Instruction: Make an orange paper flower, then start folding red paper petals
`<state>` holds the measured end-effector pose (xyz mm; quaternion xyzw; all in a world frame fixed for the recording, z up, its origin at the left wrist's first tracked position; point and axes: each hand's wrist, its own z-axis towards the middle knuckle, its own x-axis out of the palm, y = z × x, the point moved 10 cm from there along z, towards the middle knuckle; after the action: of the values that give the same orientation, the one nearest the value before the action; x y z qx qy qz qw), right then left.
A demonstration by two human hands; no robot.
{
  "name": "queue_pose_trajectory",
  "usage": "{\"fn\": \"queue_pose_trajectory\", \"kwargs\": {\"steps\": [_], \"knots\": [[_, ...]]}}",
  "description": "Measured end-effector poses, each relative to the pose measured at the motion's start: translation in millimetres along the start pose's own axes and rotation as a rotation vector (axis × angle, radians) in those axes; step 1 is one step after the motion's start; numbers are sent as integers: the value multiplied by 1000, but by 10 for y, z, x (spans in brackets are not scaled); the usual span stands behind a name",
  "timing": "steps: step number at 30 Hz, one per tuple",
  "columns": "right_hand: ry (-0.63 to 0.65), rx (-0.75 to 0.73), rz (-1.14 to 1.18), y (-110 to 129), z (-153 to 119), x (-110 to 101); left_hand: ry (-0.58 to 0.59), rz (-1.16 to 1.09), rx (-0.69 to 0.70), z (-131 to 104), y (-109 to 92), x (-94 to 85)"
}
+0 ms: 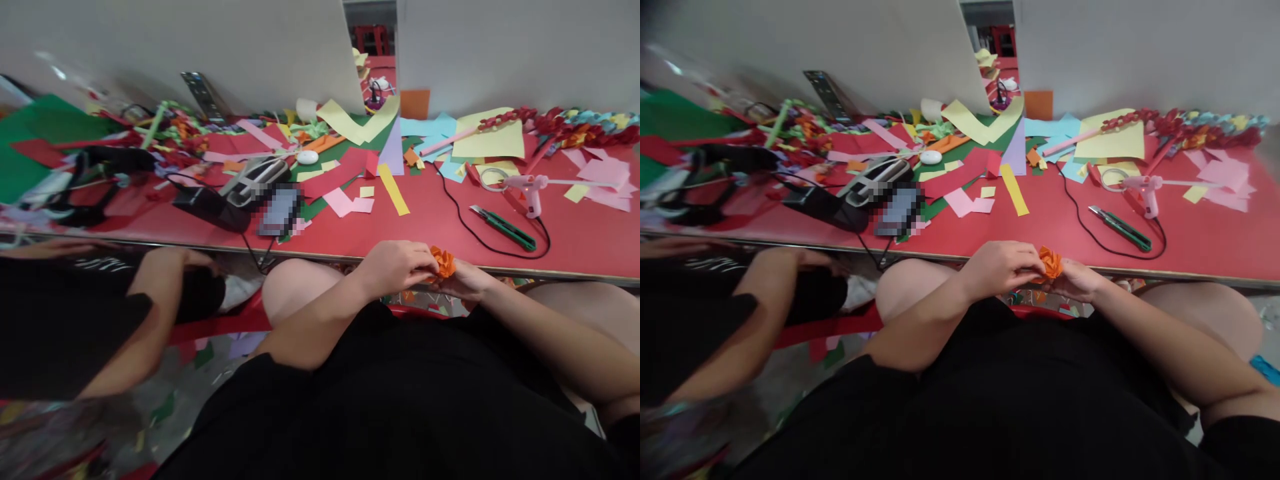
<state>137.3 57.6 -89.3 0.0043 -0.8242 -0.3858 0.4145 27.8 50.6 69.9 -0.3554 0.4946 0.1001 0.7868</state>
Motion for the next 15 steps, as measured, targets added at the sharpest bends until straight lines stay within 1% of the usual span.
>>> {"fn": "queue_pose_trajectory", "kwargs": {"steps": [3,7,10,15], "knots": [[-8,15,21,-36,15,-41,33,65,-29,1,10,49],[-14,31,52,-81,17,-25,43,80,-50,-8,-1,66],[-22,50,80,-100,14,16,25,43,-65,-8,9,59],[-5,71,110,-105,23,69,-1,-63,-97,-7,93,57]]}}
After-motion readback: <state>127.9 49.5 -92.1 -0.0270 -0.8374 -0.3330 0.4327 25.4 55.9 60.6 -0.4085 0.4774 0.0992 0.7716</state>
